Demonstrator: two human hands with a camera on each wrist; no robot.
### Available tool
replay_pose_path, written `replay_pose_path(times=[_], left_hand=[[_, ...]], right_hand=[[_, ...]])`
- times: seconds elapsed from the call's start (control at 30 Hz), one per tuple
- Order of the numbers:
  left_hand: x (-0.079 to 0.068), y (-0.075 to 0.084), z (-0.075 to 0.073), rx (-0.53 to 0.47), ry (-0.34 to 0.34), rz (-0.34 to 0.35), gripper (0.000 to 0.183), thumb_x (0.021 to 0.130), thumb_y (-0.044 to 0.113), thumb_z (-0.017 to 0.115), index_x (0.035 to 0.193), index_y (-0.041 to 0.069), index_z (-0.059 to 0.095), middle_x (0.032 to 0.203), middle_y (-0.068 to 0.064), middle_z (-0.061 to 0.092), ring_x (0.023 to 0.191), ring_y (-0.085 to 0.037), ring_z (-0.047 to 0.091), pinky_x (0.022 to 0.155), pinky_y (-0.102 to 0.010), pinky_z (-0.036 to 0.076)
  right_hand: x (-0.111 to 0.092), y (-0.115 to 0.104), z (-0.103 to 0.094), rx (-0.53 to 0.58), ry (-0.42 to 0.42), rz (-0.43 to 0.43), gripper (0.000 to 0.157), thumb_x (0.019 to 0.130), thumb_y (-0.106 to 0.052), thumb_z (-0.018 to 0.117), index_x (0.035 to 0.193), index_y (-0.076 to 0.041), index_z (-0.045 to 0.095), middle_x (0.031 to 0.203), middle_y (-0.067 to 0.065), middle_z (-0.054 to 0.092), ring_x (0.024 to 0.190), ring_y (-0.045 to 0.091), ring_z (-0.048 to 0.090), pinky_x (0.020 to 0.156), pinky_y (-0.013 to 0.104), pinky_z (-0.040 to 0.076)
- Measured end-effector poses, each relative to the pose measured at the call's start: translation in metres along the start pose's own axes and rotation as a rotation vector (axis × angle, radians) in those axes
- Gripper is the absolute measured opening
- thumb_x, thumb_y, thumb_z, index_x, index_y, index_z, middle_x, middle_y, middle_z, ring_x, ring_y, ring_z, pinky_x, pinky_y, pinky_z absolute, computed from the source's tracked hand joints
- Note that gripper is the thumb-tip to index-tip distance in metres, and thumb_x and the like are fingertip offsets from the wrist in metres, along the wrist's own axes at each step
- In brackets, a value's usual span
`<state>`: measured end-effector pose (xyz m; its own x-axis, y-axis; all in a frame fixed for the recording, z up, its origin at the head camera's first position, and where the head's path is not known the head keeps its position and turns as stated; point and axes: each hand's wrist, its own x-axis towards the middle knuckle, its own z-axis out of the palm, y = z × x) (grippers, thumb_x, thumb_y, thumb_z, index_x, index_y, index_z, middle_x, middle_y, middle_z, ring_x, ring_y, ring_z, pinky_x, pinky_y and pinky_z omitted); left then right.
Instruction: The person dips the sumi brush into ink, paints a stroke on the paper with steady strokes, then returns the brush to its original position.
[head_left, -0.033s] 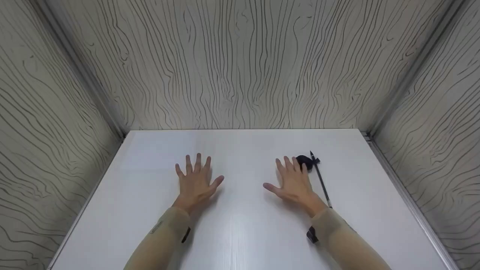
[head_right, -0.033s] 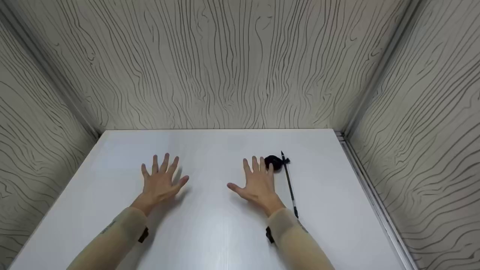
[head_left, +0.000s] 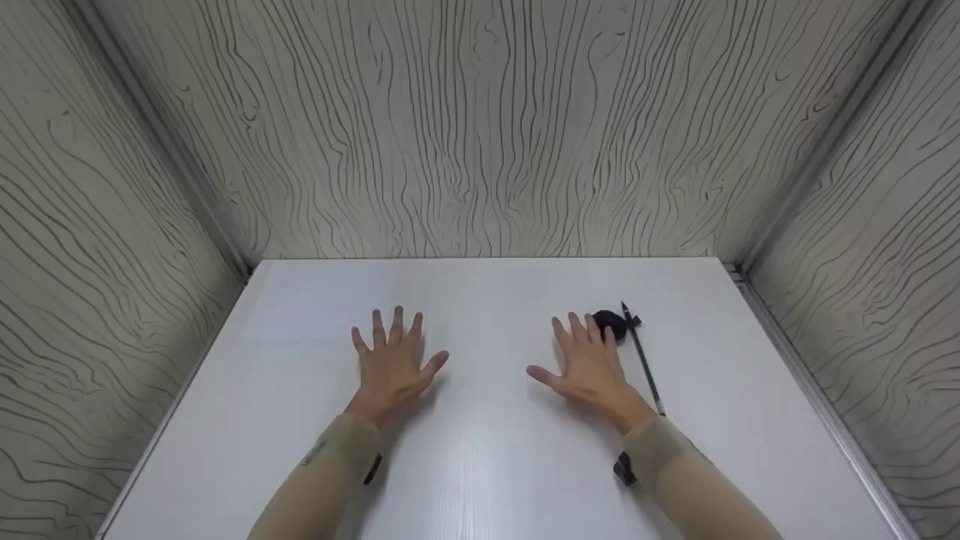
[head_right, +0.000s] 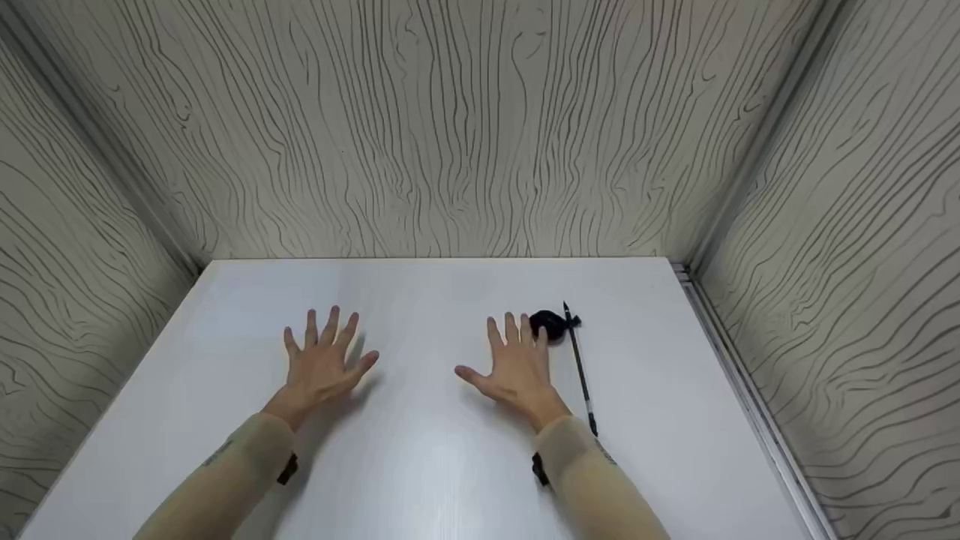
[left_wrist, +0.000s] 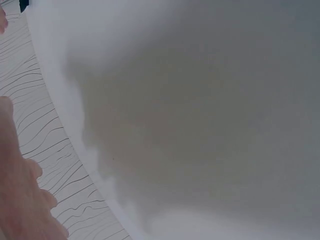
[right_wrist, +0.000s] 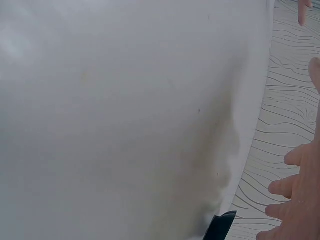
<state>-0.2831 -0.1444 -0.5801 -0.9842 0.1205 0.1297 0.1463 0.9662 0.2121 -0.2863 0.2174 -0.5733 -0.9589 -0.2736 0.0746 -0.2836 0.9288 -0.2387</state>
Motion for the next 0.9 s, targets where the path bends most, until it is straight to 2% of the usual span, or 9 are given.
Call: replay_pose_path(times=[0.4,0.5,0.67,0.9], left_hand=[[0.0,-0.006,-0.006,0.0,-0.006,-0.006,0.099,0.104,0.083,0.044,0.179,0.02,0.032,0.189,-0.02,0.02,0.175,-0.056,0.011,0.135,-0.085,0.008],[0.0,-0.009,-0.006,-0.013,-0.01,0.001,0.099,0.104,0.082,0.045,0.178,0.017,0.033,0.188,-0.021,0.023,0.175,-0.056,0.015,0.136,-0.083,0.012],[0.0,-0.014,-0.008,-0.017,-0.016,0.008,0.096,0.107,0.078,0.046,0.176,0.012,0.037,0.183,-0.023,0.035,0.172,-0.055,0.027,0.137,-0.077,0.023],[-0.004,-0.022,-0.013,-0.038,-0.02,0.015,0.092,0.108,0.074,0.049,0.17,0.006,0.047,0.173,-0.026,0.051,0.164,-0.054,0.043,0.134,-0.072,0.037]], right_hand=[[0.006,-0.01,-0.007,0.039,-0.011,-0.017,0.115,0.097,-0.087,0.058,0.178,-0.01,0.031,0.185,0.025,0.03,0.173,0.054,0.023,0.138,0.079,0.016],[0.009,-0.016,-0.009,0.059,-0.018,-0.036,0.112,0.098,-0.084,0.059,0.177,-0.009,0.033,0.183,0.025,0.034,0.172,0.053,0.028,0.138,0.077,0.021],[0.018,-0.031,-0.011,0.122,-0.049,-0.083,0.105,0.099,-0.076,0.063,0.174,-0.006,0.04,0.178,0.024,0.045,0.166,0.051,0.041,0.134,0.07,0.036],[0.025,-0.051,-0.009,0.162,-0.087,-0.078,0.096,0.1,-0.07,0.066,0.171,-0.009,0.046,0.171,0.02,0.056,0.159,0.045,0.052,0.128,0.066,0.047]])
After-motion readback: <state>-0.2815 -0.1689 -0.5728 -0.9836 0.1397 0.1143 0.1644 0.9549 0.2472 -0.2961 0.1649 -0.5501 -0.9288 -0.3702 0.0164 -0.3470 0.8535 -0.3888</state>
